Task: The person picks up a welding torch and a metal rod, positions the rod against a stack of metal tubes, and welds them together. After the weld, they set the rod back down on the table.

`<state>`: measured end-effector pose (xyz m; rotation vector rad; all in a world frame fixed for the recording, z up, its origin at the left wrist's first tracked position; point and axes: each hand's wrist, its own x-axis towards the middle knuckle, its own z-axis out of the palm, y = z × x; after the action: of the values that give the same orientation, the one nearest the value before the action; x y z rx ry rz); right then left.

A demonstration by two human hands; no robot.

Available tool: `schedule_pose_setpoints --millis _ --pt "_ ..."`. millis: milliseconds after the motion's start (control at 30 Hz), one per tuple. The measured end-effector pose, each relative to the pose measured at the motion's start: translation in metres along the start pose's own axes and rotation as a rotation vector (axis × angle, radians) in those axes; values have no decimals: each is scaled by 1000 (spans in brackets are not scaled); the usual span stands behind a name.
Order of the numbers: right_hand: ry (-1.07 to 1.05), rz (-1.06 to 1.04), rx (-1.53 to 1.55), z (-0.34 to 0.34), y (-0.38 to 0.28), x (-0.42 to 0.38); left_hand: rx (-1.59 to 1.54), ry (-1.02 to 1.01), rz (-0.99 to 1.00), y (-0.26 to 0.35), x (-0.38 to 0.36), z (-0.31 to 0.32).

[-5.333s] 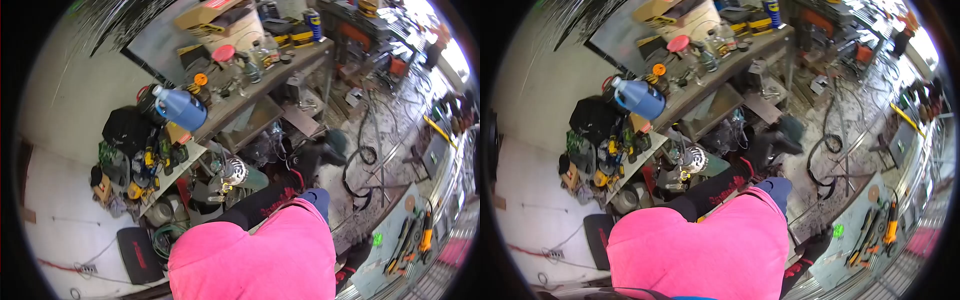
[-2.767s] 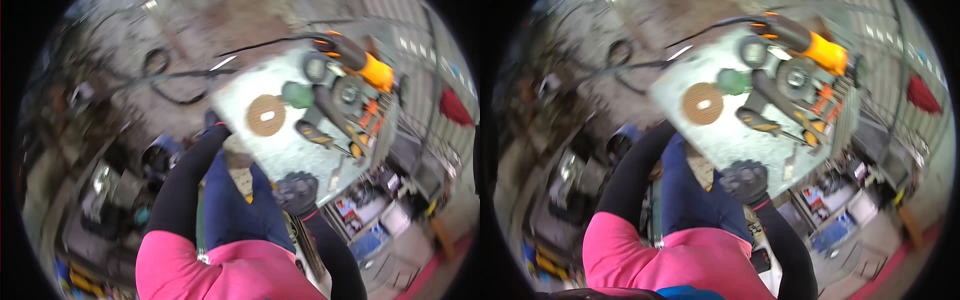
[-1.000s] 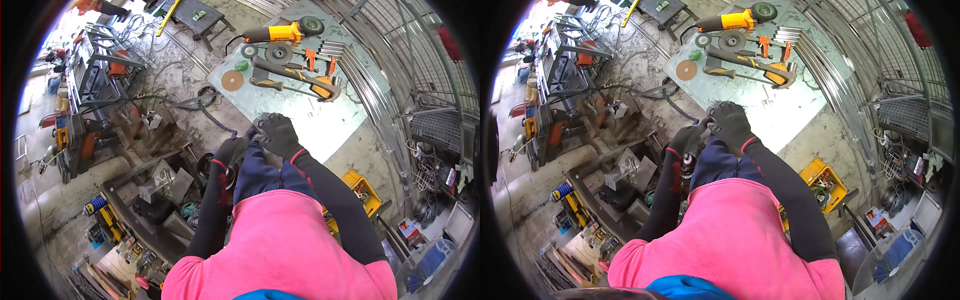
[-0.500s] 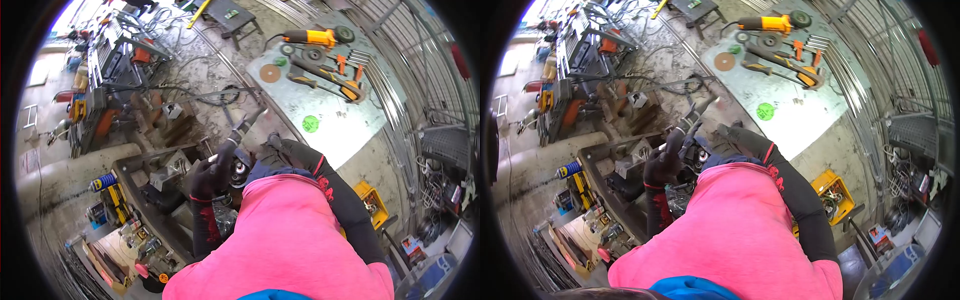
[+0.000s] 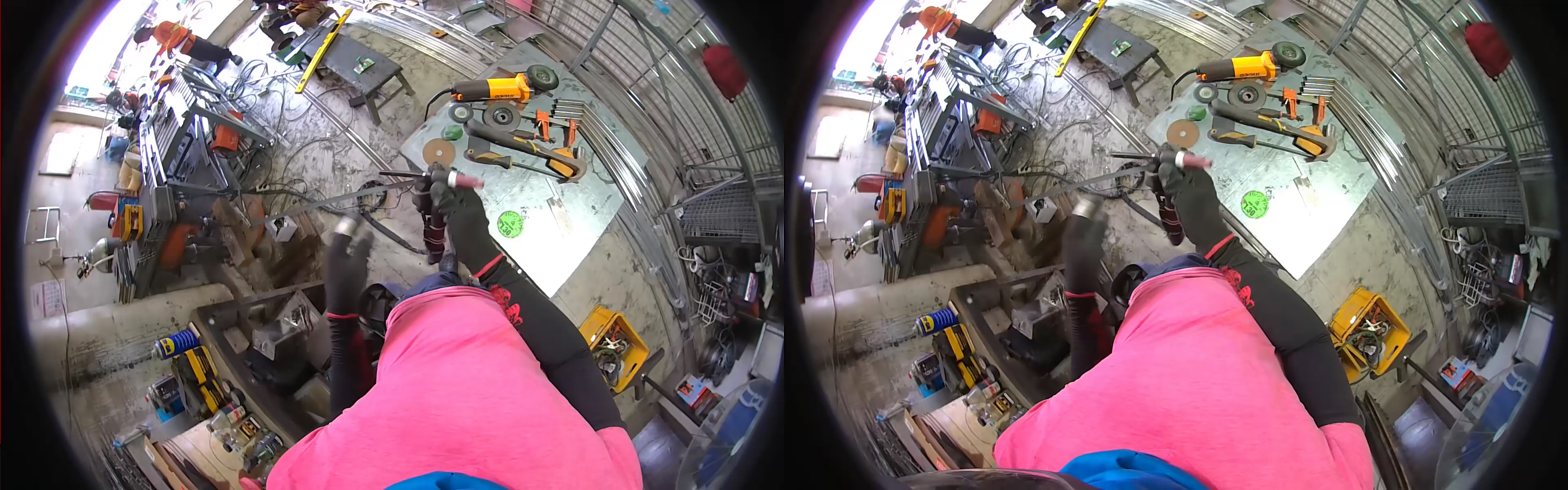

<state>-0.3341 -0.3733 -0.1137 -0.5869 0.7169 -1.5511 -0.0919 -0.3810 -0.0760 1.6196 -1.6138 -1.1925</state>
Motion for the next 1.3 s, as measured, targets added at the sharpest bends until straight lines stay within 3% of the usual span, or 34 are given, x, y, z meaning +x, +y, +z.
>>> schedule_pose_setpoints --millis 33,67,133,167,233,267,300,367,433,500,733,967,1033,1133,1200,1300 --pt "188 47 -228 12 -4 -7 -47 125 166 18 13 -8" --pt "174 76 -357 6 3 -10 -42 124 169 45 23 -13" --pt "159 104 -323 9 10 -14 414 87 858 90 41 -16" --pt "148 127 -291 11 12 -14 420 88 861 94 49 -12" --pt "144 115 -290 16 7 -12 673 -117 1056 104 66 -2" --pt "145 109 -295 18 2 -13 641 -299 984 92 79 2" --pt "151 106 -298 20 -4 -16 646 -327 1001 93 80 7" --pt "223 88 -300 25 -16 -21 736 -399 501 92 75 14" --pt "288 70 -302 20 -14 -20 669 -426 600 82 76 19" --pt "284 -35 -466 11 0 -17 404 -434 416 85 70 24" --pt "284 -100 -571 11 -2 -13 363 -438 344 81 74 23" --pt "321 -141 -451 8 10 -5 263 -477 289 79 74 16" --pt "325 -148 -483 7 8 -6 135 -525 138 71 77 16" --pt "231 -68 -399 9 -6 -8 34 -569 127 65 76 13" --pt "167 -90 -608 3 -8 -6 -1 -542 126 70 63 16" --pt "199 -173 -571 13 -27 -15 -13 -509 119 74 52 12"
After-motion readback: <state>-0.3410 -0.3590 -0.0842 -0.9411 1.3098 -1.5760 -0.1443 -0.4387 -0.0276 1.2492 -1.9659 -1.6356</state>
